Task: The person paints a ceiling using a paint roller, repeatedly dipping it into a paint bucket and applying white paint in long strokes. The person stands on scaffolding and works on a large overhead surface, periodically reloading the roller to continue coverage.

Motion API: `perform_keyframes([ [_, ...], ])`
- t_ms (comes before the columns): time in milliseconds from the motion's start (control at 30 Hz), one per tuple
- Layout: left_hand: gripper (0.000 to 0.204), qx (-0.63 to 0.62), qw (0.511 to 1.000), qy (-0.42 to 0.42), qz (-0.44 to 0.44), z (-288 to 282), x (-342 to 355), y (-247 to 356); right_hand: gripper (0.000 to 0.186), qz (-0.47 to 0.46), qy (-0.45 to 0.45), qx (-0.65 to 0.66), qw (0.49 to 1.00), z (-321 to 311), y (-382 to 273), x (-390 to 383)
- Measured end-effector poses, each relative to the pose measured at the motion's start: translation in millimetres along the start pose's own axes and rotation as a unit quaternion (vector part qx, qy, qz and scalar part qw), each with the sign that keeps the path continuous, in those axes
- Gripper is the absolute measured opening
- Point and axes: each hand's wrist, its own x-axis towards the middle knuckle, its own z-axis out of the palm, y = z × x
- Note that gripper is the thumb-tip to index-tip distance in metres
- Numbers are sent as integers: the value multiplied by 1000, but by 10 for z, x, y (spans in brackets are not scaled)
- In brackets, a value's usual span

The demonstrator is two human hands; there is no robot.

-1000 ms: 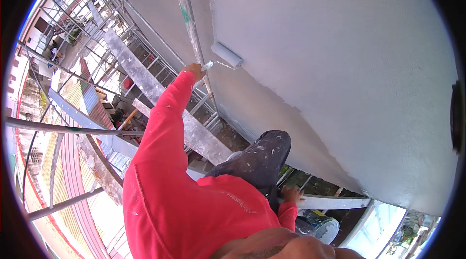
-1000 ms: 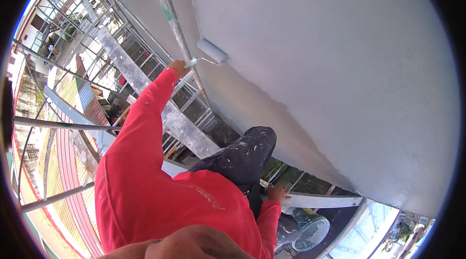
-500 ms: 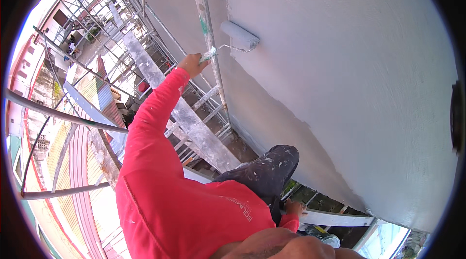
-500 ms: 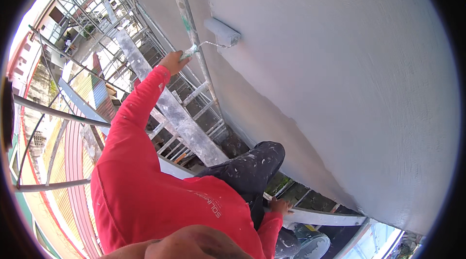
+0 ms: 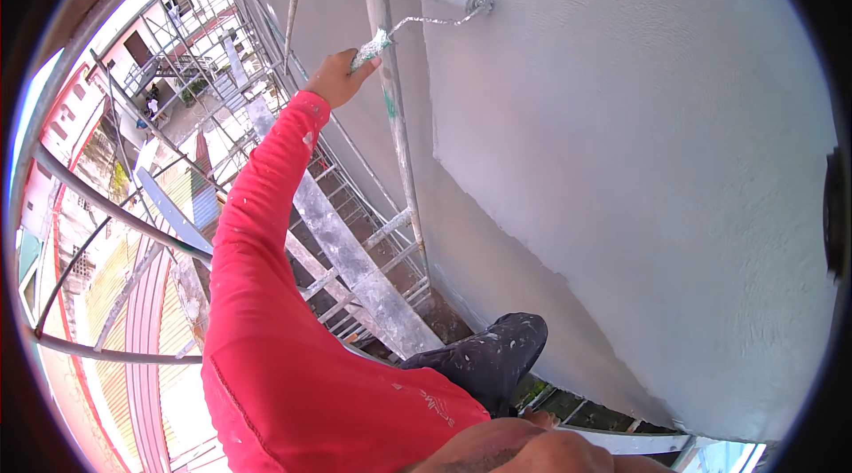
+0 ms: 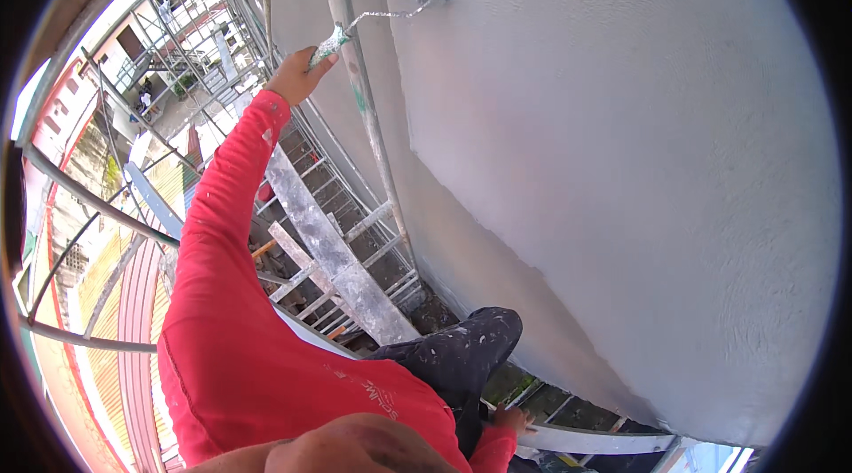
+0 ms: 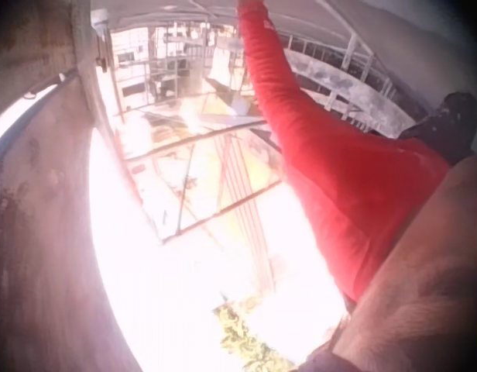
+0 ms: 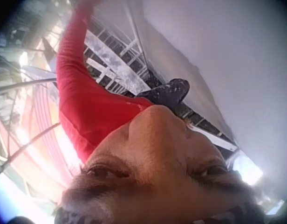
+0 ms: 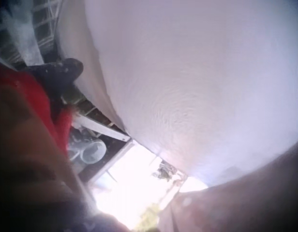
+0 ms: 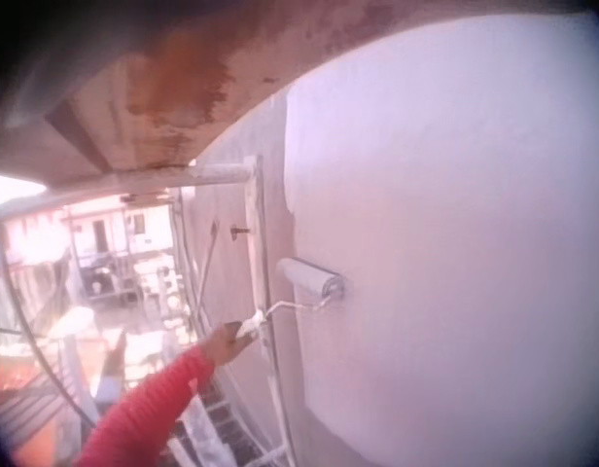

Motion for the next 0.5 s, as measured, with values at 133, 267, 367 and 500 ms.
perform_keyframes([
  [133,56,-22,999,37,-19,-517,385,167,61,-3,-1,17,1000,-89,-86,-82],
  [267,57,-78,993,75,-40,-819,891,536,60,-4,-6,2,1000,93,106,87],
  [367,51,-55,986,155,32,-969,1225,544,60,-21,-8,-17,1000,210,107,295],
  [500,40,-89,977,163,108,-959,1174,418,60,8,-1,9,1000,-390,-227,-382],
])
